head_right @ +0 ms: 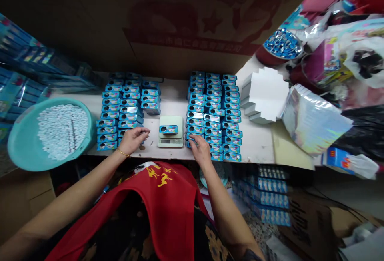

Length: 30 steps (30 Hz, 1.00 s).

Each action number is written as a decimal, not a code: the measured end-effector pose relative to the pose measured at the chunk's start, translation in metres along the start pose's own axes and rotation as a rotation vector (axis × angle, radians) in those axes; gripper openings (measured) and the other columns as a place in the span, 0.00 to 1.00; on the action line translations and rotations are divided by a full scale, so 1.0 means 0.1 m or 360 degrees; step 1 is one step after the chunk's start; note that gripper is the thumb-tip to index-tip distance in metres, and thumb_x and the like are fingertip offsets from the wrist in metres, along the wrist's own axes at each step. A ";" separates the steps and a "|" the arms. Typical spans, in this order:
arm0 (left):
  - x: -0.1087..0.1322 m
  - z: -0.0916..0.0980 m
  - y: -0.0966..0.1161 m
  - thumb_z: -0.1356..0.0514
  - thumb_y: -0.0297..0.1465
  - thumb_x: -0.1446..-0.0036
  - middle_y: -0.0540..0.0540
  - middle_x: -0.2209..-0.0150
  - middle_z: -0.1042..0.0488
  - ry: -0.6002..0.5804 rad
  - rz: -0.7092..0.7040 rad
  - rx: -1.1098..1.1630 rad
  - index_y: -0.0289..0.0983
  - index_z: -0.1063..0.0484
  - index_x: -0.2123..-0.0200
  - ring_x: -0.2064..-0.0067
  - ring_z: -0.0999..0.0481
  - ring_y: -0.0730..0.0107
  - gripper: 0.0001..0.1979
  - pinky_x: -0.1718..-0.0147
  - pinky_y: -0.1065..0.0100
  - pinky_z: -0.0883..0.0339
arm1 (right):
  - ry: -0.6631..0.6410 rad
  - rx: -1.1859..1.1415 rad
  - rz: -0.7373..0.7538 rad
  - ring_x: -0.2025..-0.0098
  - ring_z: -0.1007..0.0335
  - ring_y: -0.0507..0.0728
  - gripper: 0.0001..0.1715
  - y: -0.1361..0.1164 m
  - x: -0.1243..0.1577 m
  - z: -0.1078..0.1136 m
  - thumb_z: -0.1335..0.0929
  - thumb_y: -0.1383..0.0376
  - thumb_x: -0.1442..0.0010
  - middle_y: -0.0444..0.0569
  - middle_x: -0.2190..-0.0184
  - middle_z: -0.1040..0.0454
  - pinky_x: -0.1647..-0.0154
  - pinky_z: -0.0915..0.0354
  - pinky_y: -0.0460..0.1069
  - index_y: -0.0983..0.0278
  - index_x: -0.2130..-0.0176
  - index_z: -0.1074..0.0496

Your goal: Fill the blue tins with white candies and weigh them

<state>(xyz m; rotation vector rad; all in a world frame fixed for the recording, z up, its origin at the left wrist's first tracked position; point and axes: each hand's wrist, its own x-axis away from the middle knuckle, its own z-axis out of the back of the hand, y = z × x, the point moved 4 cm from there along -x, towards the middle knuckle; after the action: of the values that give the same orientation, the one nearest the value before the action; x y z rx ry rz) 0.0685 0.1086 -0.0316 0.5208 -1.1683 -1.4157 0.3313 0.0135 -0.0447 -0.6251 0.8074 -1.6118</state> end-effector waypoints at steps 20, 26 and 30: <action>-0.13 -0.26 0.32 0.45 0.29 0.52 0.46 0.55 0.29 -0.0039 -0.0405 -0.0031 0.41 0.28 0.59 0.53 0.32 0.62 0.15 0.51 0.61 0.43 | -0.0093 -0.0016 0.0007 0.57 0.33 0.56 0.14 -0.08 -0.04 -0.10 0.38 0.63 0.44 0.50 0.60 0.28 0.55 0.37 0.53 0.61 0.58 0.30; 0.04 1.25 -0.44 0.49 0.33 0.48 0.44 0.50 0.35 0.0912 0.0213 -0.0524 0.40 0.37 0.51 0.52 0.33 0.65 0.20 0.54 0.65 0.41 | -0.0162 0.0069 0.0026 0.56 0.33 0.58 0.17 -0.01 0.06 -0.07 0.38 0.59 0.45 0.52 0.59 0.28 0.54 0.38 0.56 0.62 0.58 0.31; 0.11 2.09 -1.01 0.44 0.32 0.55 0.32 0.55 0.33 0.1086 0.0625 -0.0626 0.29 0.36 0.57 0.52 0.34 0.52 0.20 0.55 0.58 0.42 | -0.0214 0.0137 0.0030 0.57 0.32 0.59 0.18 -0.01 0.02 -0.14 0.38 0.56 0.45 0.52 0.60 0.27 0.55 0.37 0.57 0.62 0.58 0.30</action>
<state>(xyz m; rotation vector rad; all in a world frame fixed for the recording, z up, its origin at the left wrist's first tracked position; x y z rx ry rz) -0.1593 0.1538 -0.0312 0.4139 -0.3967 -0.9689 0.3196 0.0136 -0.0522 -0.6547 0.6402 -1.5612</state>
